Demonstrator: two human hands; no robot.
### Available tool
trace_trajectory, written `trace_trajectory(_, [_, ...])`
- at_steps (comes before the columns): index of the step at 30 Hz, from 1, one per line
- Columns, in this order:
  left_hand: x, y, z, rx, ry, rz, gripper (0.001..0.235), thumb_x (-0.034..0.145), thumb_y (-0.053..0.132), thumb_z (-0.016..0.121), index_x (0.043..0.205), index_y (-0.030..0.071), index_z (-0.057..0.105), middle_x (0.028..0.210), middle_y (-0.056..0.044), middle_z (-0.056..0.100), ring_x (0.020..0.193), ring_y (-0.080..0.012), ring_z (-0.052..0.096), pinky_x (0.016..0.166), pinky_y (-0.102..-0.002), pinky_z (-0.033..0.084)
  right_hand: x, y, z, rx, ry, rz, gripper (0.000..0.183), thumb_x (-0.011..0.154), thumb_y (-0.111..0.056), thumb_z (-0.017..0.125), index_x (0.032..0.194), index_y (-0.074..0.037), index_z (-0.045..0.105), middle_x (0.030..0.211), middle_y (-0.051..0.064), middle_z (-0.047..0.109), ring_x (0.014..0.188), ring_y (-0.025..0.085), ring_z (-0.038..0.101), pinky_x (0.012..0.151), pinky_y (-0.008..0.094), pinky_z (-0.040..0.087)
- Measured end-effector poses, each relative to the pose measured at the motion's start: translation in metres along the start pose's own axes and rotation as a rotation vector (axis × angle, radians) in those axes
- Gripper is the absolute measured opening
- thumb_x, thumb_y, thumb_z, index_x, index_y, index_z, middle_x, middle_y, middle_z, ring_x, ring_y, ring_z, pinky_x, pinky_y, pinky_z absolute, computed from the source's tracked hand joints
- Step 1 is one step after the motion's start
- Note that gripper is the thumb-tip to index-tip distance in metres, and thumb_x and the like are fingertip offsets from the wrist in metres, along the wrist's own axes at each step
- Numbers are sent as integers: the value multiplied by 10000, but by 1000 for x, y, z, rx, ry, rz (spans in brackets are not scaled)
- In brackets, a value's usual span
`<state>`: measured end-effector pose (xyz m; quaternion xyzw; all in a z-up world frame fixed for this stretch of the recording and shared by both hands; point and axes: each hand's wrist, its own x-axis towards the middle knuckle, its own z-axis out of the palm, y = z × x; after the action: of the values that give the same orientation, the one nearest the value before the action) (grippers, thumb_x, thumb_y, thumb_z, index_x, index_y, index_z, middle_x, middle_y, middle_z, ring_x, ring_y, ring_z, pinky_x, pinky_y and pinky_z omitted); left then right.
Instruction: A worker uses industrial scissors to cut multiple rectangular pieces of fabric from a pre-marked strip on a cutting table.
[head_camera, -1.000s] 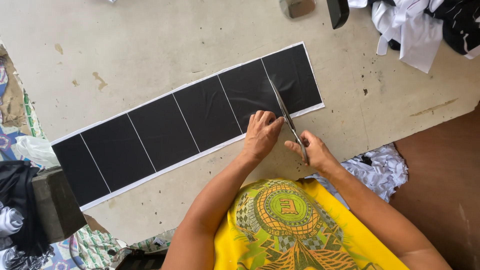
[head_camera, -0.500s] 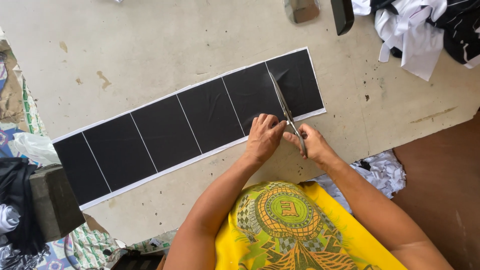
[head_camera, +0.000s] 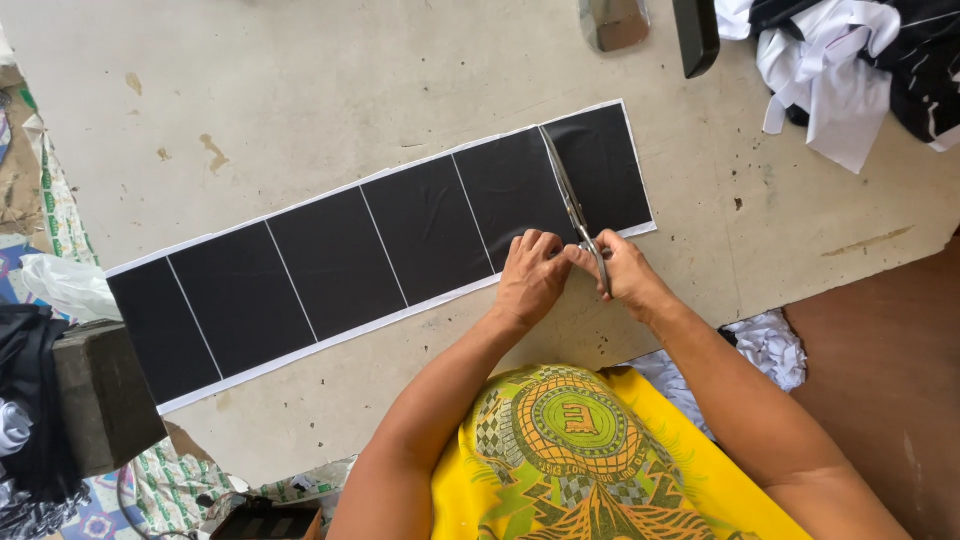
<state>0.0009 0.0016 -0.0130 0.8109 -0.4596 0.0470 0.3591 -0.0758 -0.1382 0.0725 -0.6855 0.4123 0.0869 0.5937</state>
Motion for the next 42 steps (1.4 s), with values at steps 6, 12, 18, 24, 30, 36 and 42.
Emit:
trace_trajectory(6, [2, 1, -2, -4, 1, 1, 187, 1020, 233, 552, 882, 202, 675, 881, -38, 516, 923, -237, 546, 838, -382, 479, 8, -27, 2, -46, 30, -50, 446, 874, -409, 860, 845, -53, 593, 486, 85, 499, 374, 139, 537, 331, 219, 444])
trace_trajectory(12, [6, 7, -14, -7, -27, -16, 187, 1025, 240, 546, 943, 195, 707, 877, -46, 543, 931, -251, 577, 829, -392, 486, 0, -42, 7, -12, 41, -38, 447, 890, -385, 839, 832, -43, 557, 473, 47, 459, 378, 114, 515, 340, 193, 417])
trace_trajectory(18, [8, 3, -4, 6, 1, -11, 99, 953, 222, 636, 944, 203, 733, 877, -30, 563, 924, -238, 563, 802, -372, 485, 41, -30, 1, 17, 49, 12, 416, 864, -358, 858, 830, -50, 581, 493, 45, 483, 366, 104, 486, 299, 200, 400])
trace_trajectory(24, [17, 13, -25, -426, 294, -144, 179, 927, 104, 710, 1091, 162, 750, 959, -48, 671, 904, -281, 659, 748, -362, 548, 7, -27, 5, -217, 315, -272, 378, 833, -342, 884, 894, -90, 609, 568, 51, 602, 437, 151, 633, 380, 253, 500])
trace_trajectory(30, [30, 31, -62, -1682, 70, -512, 548, 1089, 199, 451, 1607, 45, 363, 1424, -238, 578, 1298, -366, 595, 1101, -496, 483, -63, -34, 36, -343, 294, -346, 346, 895, -320, 822, 1057, -82, 630, 833, 150, 720, 818, 340, 736, 727, 451, 583])
trace_trajectory(36, [-1, 29, -88, -1232, -56, -630, 461, 1100, 119, 462, 1547, 16, 418, 1090, -150, 696, 1010, -243, 693, 939, -424, 551, -86, -38, 3, -624, -156, -631, 293, 1052, -273, 499, 1128, -73, 700, 966, 159, 725, 930, 337, 752, 837, 427, 606])
trace_trajectory(42, [-3, 77, -119, -1134, -200, -690, 581, 1048, 57, 479, 1607, 31, 320, 1096, -223, 680, 1023, -268, 685, 926, -439, 607, -71, -79, -15, -1654, -71, -1377, 169, 1013, -180, 549, 941, -49, 628, 759, 0, 526, 636, 121, 619, 446, 198, 461])
